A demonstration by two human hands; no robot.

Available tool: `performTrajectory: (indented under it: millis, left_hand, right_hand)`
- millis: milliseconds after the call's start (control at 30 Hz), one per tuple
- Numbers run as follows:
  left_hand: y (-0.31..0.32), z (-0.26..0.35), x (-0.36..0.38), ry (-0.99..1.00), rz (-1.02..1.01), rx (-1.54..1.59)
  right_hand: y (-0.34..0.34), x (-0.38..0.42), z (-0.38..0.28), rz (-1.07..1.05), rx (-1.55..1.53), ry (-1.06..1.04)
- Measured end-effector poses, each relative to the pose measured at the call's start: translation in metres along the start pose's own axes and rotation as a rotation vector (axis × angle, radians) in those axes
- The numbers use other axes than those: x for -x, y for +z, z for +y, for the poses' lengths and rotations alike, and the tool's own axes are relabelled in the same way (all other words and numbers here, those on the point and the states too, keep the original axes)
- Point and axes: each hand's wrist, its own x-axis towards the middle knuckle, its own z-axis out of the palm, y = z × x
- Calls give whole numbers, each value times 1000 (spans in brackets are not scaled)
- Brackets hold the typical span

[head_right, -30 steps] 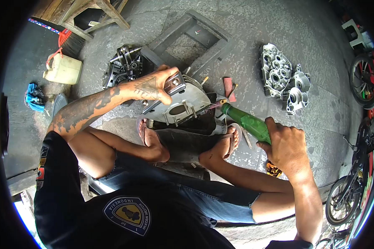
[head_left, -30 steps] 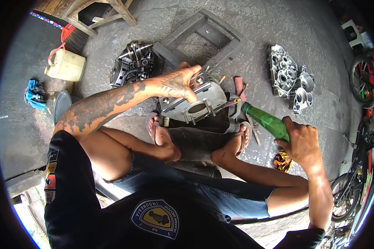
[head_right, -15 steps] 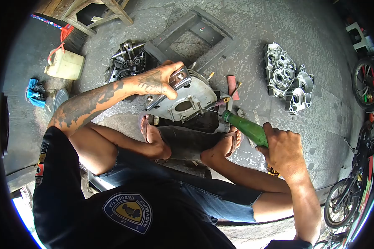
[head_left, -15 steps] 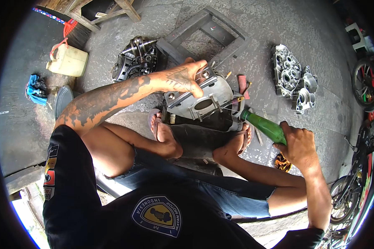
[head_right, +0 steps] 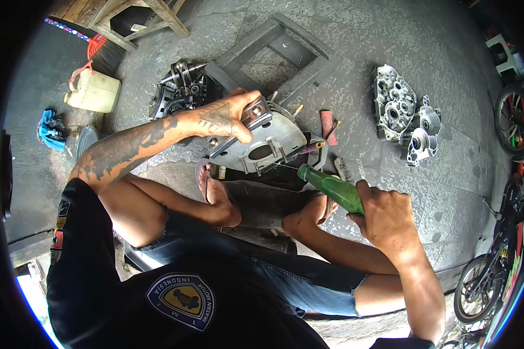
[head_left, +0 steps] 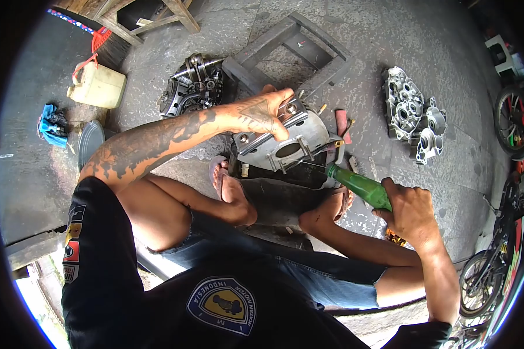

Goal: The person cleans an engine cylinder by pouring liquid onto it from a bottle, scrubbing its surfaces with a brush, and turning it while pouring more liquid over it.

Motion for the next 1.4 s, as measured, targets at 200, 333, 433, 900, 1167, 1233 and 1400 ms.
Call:
performTrajectory:
  millis: [200,333,433,900,1167,1233,1400]
  left_hand:
    - [0,0,2,44,65,-111]
    - [1,-5,1,60,70,-99]
    - [4,-10,-1,89,111,-85]
    - [3,-3,1,75,123,-37]
    - [-3,-5,3,71,54,6]
    - [-4,-5,5,88,71,-28]
    - [-6,-2,6,52,13,122]
  right_hand:
    - [-7,-1,-1,4,7,9]
    - [-20,-1,-1,-21,31,18]
    - [-24,1,-4,-18,19,25]
    - [-41,-3,-24,35,-31,-16]
    - [-53,-10,-36,27,1,-58]
    - [-55,-11,-38,24,-2,-59]
    - [-47,-8,-36,11,10,-25]
